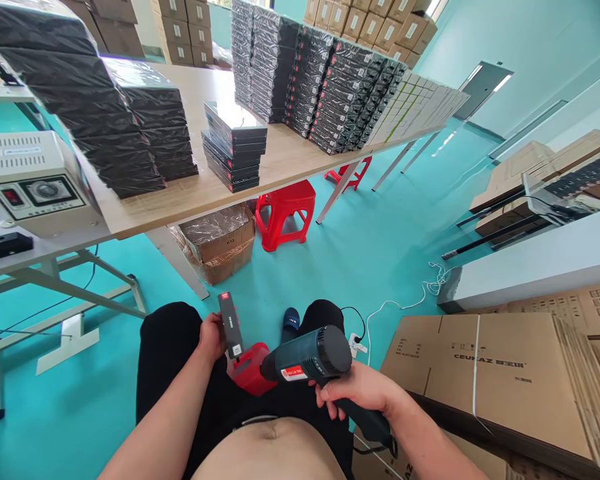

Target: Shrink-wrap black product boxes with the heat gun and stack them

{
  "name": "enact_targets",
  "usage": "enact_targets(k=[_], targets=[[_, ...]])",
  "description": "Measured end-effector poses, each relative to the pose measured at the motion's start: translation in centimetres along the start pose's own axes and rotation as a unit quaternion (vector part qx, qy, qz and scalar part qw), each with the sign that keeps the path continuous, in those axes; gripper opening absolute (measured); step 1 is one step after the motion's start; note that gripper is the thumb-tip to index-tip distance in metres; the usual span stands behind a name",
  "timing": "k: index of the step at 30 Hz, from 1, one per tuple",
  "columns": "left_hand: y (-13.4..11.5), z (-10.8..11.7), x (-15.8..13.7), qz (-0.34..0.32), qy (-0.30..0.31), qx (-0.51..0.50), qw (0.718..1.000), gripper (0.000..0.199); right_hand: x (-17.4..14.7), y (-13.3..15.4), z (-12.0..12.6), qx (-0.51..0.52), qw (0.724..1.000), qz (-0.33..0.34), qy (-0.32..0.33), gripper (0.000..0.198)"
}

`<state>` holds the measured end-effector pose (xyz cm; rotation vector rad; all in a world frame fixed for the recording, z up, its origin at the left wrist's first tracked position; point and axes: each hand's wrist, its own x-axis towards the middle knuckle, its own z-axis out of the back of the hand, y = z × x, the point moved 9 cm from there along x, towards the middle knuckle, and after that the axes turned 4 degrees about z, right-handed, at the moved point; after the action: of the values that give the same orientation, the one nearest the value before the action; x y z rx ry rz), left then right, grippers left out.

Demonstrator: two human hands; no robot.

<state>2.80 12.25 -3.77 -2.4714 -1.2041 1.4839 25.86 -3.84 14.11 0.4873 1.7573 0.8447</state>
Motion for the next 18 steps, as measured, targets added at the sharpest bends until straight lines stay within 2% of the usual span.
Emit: enact_targets(k=[2,4,7,10,14,18], targets=[[0.9,-1.6,-0.6,0.062,0.081,0.007,0.995,0.04,0.5,-0.2,1.1,0.028,0.999,0.007,-0.039,0.03],[1.8,-2.5,-1.3,0.117,0.131,0.014,0.984,0.051,1.7,0.2,2.1,0.063,0.994,0.035,-0.084,0.031],[2.2,-2.8,-1.9,0.128,0.147,0.042,0.98,0.059,4.1,2.1,2.5,0.114,0.981,0.097,-0.124,0.031],[2.4,-2.7,-1.9,0.116,0.138,0.071,0.981,0.061,6.2,4.5,1.5,0.154,0.97,0.137,-0.13,0.031],[2.0,-1.5,-1.3,0.068,0.07,0.108,0.989,0.052,6.4,7.2,-1.3,0.134,0.979,0.143,-0.063,0.031],[2.0,-0.7,-0.6,0.046,0.027,0.131,0.99,0.047,3.5,7.6,-3.7,-0.024,0.994,0.089,0.066,0.019]])
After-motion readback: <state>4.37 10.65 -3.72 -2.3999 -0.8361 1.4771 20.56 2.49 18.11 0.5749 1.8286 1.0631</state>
